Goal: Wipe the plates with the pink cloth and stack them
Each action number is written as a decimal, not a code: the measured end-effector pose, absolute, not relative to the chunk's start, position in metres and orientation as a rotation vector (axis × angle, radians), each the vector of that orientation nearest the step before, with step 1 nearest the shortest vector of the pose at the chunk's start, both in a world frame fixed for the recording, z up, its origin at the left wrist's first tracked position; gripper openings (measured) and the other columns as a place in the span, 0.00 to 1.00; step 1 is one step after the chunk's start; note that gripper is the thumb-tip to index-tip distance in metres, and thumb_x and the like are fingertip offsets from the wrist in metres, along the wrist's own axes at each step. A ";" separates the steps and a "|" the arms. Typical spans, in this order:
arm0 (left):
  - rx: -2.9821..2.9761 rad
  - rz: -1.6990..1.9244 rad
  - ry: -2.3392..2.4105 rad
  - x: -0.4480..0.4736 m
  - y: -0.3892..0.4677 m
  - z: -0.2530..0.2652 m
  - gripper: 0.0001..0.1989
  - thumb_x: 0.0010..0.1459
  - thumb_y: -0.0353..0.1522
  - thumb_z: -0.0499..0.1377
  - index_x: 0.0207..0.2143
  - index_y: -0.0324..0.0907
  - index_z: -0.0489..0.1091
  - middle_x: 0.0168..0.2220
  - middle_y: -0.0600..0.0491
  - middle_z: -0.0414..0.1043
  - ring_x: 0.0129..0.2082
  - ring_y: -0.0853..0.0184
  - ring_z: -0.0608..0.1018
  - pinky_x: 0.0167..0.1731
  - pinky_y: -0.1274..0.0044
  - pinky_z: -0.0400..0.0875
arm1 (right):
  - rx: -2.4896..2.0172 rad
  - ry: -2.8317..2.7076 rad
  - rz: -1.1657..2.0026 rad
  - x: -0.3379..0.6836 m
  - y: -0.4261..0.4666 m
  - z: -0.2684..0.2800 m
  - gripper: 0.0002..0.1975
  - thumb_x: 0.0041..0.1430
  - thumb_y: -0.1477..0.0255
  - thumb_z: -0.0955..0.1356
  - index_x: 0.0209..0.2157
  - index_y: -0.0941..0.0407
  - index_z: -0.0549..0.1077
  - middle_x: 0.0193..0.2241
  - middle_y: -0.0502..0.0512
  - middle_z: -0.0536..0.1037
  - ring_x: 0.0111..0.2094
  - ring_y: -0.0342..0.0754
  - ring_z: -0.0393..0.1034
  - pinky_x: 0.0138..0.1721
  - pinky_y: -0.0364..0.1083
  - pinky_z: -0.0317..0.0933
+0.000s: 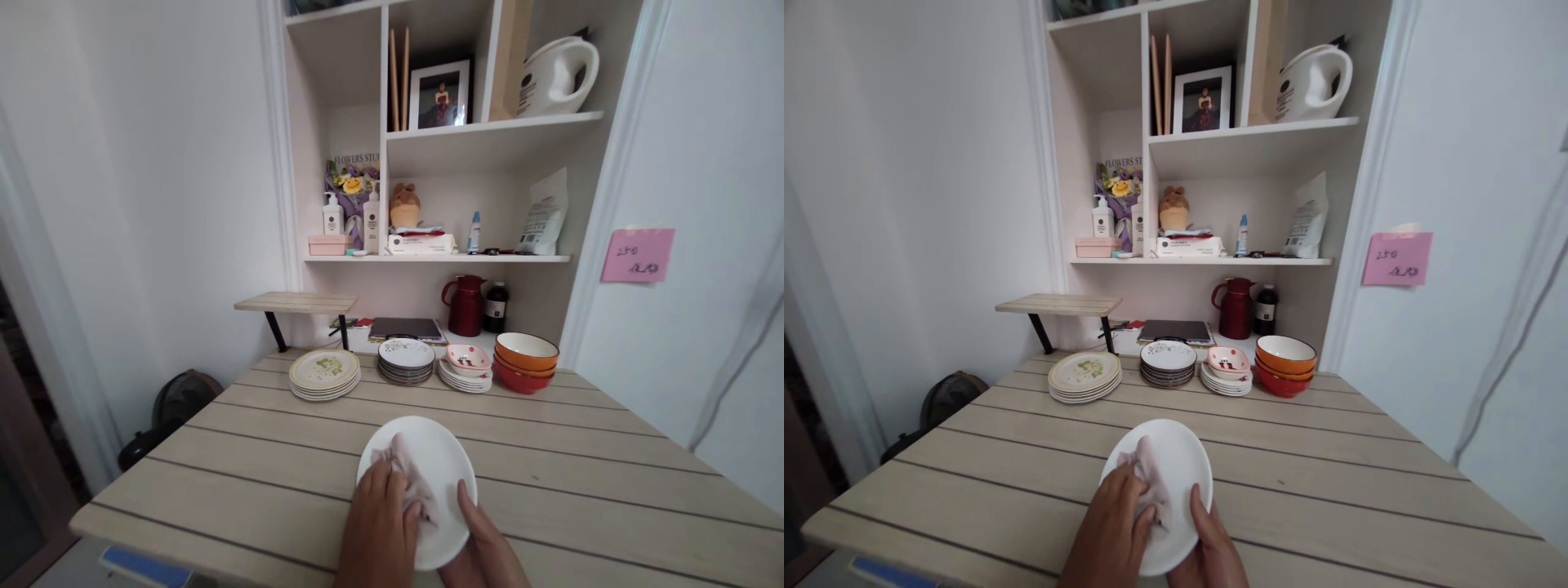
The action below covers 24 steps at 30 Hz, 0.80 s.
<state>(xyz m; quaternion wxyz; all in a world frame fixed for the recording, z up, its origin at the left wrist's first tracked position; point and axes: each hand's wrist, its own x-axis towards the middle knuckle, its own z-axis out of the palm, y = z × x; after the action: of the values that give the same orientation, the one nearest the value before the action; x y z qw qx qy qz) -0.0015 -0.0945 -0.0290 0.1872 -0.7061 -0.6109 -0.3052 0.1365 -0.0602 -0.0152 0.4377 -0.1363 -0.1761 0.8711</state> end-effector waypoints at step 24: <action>-2.004 -0.751 -1.520 -0.024 -0.115 -0.055 0.09 0.62 0.36 0.53 0.43 0.43 0.67 0.52 0.43 0.71 0.53 0.57 0.74 0.46 0.68 0.75 | -0.315 -0.451 2.228 0.140 -0.065 -0.013 0.29 0.55 0.59 0.70 0.55 0.59 0.69 0.44 0.65 0.80 0.47 0.59 0.72 0.50 0.59 0.62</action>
<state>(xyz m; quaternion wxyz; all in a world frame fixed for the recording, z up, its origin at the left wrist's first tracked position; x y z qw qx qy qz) -0.0236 -0.1149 -0.0546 0.2555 -0.7381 -0.5599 -0.2765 0.1396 -0.0650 -0.0132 0.4106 -0.1252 -0.1791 0.8852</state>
